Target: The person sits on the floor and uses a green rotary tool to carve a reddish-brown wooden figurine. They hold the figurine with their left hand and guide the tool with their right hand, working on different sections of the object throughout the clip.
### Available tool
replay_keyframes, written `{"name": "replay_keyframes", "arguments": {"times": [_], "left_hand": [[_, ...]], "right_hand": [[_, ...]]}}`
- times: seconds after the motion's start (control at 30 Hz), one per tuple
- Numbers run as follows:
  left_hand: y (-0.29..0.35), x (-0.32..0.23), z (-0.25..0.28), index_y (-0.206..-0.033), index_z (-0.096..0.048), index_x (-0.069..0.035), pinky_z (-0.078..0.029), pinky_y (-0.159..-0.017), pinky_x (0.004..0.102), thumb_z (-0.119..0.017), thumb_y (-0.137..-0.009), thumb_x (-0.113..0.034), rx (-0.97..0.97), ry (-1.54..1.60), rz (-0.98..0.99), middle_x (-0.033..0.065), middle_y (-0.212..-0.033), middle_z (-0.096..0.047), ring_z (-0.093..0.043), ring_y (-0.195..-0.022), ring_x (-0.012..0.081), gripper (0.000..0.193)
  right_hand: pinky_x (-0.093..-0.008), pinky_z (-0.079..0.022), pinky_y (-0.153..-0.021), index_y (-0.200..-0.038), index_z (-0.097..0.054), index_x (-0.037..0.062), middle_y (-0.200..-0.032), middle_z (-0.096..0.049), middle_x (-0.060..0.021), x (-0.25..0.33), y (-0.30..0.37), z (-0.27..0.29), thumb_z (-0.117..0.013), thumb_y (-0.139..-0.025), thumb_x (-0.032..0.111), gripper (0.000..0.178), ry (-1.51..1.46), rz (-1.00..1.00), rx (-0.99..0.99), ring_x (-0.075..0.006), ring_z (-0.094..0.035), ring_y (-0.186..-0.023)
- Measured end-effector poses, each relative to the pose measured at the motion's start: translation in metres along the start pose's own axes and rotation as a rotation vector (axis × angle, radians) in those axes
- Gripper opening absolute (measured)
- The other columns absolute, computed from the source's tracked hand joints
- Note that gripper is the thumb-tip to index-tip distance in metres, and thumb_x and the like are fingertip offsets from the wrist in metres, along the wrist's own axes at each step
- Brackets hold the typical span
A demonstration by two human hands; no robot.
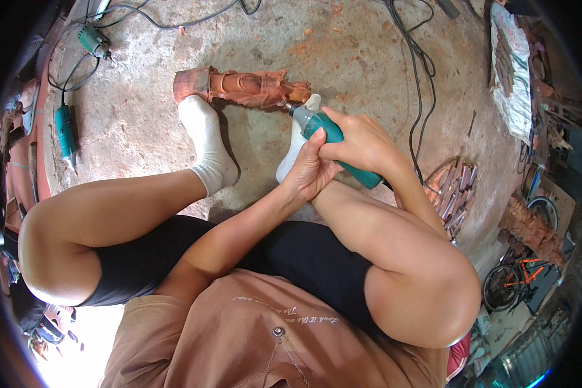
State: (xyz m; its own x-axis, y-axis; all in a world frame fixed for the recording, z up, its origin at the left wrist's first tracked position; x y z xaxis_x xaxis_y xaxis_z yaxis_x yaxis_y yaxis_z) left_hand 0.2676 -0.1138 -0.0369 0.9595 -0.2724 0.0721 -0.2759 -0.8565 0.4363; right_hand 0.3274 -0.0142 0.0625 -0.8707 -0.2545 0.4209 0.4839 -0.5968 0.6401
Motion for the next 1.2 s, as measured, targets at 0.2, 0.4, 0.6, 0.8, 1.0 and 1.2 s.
{"name": "replay_keyframes", "arguments": {"times": [0.2, 0.4, 0.6, 0.8, 1.0, 1.2], "left_hand": [[-0.003, -0.002, 0.002, -0.125, -0.043, -0.003, -0.052, -0.091, 0.0455, -0.069, -0.086, -0.039, -0.008, 0.002, -0.001, 0.0092, -0.115, -0.057, -0.060, -0.106, 0.0207, 0.060], [0.000, 0.000, 0.002, -0.126, -0.044, -0.004, -0.050, -0.096, 0.0465, -0.067, -0.088, -0.039, -0.003, -0.020, 0.009, 0.0105, -0.119, -0.056, -0.058, -0.111, 0.0225, 0.057], [-0.001, 0.002, 0.001, -0.125, -0.042, -0.003, -0.052, -0.092, 0.0456, -0.070, -0.086, -0.039, -0.014, -0.014, 0.003, 0.0087, -0.115, -0.057, -0.060, -0.105, 0.0208, 0.060], [0.000, 0.000, 0.003, -0.123, -0.044, -0.003, -0.052, -0.091, 0.0454, -0.070, -0.086, -0.039, -0.046, -0.013, 0.003, 0.0081, -0.113, -0.058, -0.060, -0.104, 0.0204, 0.058], [0.000, 0.000, 0.004, -0.123, -0.045, -0.003, -0.053, -0.090, 0.0439, -0.069, -0.087, -0.038, -0.042, -0.022, 0.009, 0.0086, -0.112, -0.058, -0.060, -0.103, 0.0200, 0.056], [0.002, 0.000, 0.006, -0.125, -0.045, -0.005, -0.048, -0.098, 0.0470, -0.064, -0.090, -0.034, -0.055, -0.005, 0.010, 0.0094, -0.118, -0.058, -0.058, -0.109, 0.0218, 0.049]], "right_hand": [[-0.0401, -0.049, -0.081, -0.135, -0.049, 0.0034, -0.098, -0.064, -0.0288, 0.008, 0.001, 0.005, -0.068, -0.068, 0.039, 0.079, -0.028, -0.028, 0.027, -0.0398, -0.065, -0.089], [-0.0421, -0.049, -0.077, -0.130, -0.052, 0.0033, -0.092, -0.064, -0.0285, 0.009, 0.003, 0.004, -0.066, -0.065, 0.035, 0.074, -0.042, -0.021, 0.006, -0.0420, -0.063, -0.085], [-0.0437, -0.049, -0.076, -0.127, -0.053, 0.0038, -0.091, -0.064, -0.0284, -0.001, 0.004, -0.002, -0.065, -0.064, 0.033, 0.071, -0.075, 0.026, -0.059, -0.0434, -0.063, -0.085], [-0.0432, -0.049, -0.079, -0.130, -0.051, 0.0012, -0.095, -0.064, -0.0286, 0.005, 0.002, 0.001, -0.065, -0.064, 0.033, 0.074, -0.077, -0.001, 0.000, -0.0432, -0.063, -0.088], [-0.0426, -0.049, -0.080, -0.131, -0.050, 0.0008, -0.096, -0.064, -0.0286, -0.001, 0.002, -0.003, -0.065, -0.064, 0.034, 0.076, -0.122, 0.010, -0.009, -0.0421, -0.063, -0.089], [-0.0428, -0.049, -0.080, -0.130, -0.050, 0.0010, -0.096, -0.064, -0.0288, -0.001, 0.001, -0.003, -0.065, -0.065, 0.034, 0.074, -0.110, 0.010, 0.016, -0.0420, -0.063, -0.089]]}}
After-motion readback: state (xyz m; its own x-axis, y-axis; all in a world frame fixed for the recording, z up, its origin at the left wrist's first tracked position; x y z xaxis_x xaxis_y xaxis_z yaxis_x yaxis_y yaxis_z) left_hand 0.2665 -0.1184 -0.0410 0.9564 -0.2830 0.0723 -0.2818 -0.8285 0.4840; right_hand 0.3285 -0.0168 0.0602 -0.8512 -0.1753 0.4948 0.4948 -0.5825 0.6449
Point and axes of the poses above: each hand's wrist, its own y-axis away from the middle knuckle, its own z-axis out of the back of the hand, x = y × z, the point moved 2 cm from there along -y, towards the middle knuckle
